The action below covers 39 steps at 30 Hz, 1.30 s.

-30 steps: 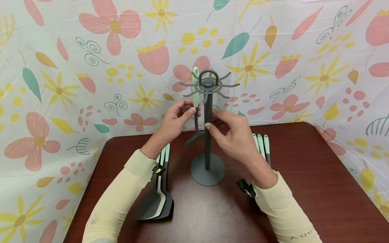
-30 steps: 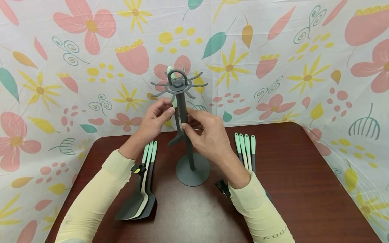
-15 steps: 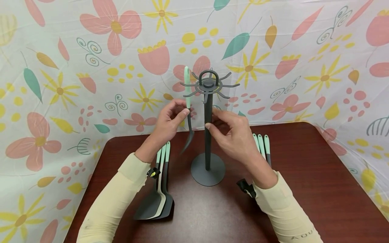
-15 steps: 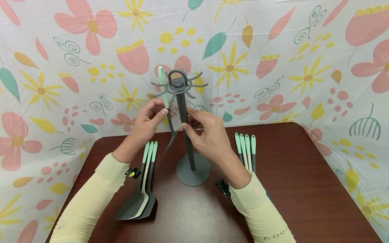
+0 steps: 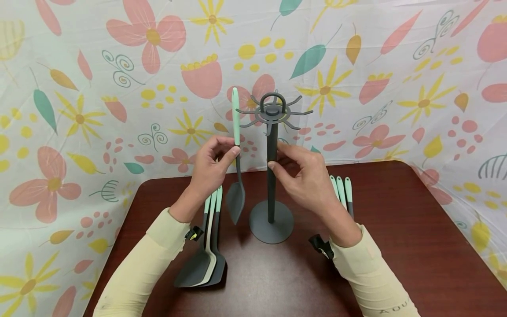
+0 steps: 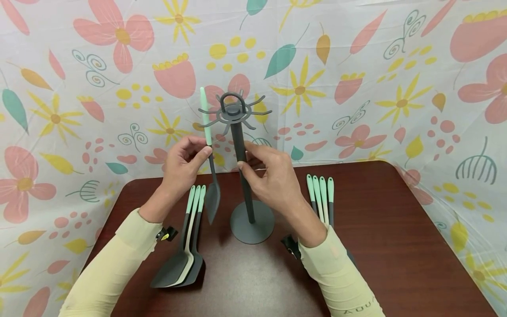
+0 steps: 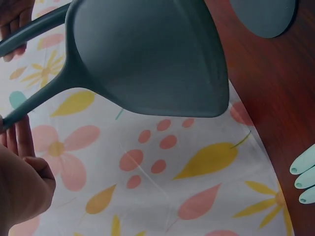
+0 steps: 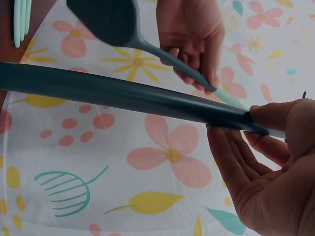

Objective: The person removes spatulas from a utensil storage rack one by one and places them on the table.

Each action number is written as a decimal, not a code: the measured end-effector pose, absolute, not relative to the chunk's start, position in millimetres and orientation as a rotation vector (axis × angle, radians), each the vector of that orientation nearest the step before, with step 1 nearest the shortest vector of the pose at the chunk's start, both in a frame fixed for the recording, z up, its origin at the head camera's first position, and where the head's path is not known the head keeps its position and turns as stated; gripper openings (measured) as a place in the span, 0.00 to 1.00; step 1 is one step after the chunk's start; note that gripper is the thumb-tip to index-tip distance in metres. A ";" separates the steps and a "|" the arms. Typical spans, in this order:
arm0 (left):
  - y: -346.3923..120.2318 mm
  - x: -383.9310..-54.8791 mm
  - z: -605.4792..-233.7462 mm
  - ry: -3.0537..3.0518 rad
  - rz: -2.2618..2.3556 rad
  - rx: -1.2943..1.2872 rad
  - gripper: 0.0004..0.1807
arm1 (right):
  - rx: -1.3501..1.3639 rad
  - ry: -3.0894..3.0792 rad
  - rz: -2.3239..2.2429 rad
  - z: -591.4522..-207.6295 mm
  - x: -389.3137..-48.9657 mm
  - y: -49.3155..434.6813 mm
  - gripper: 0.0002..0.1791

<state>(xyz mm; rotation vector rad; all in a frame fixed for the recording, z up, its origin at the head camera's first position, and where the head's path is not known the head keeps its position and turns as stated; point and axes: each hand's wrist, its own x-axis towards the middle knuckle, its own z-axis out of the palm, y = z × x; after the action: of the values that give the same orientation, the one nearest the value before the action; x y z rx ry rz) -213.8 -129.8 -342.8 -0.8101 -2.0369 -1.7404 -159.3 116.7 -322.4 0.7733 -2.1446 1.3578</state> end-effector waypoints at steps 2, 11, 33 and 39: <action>-130.7 -211.0 -342.9 -2.050 -1.717 -0.789 0.07 | 0.771 -2.145 1.359 -322.8 -159.3 116.8 0.17; -134.2 -200.7 -339.1 -2.054 -1.648 -0.721 0.08 | 0.762 -2.155 1.350 -324.5 -159.0 117.6 0.18; -169.5 -188.0 -348.6 -2.153 -1.626 -0.436 0.11 | 0.774 -2.136 1.358 -321.5 -160.0 117.3 0.17; -180.9 -184.6 -351.6 -2.192 -1.587 -0.359 0.12 | 0.777 -2.136 1.365 -321.7 -159.8 116.9 0.17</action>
<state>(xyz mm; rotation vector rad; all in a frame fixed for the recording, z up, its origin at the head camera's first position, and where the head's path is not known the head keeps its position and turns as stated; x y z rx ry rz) -184.6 -180.9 -351.6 -0.3586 -2.1919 -1.5867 -159.8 116.9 -321.7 0.7772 -2.1358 1.3648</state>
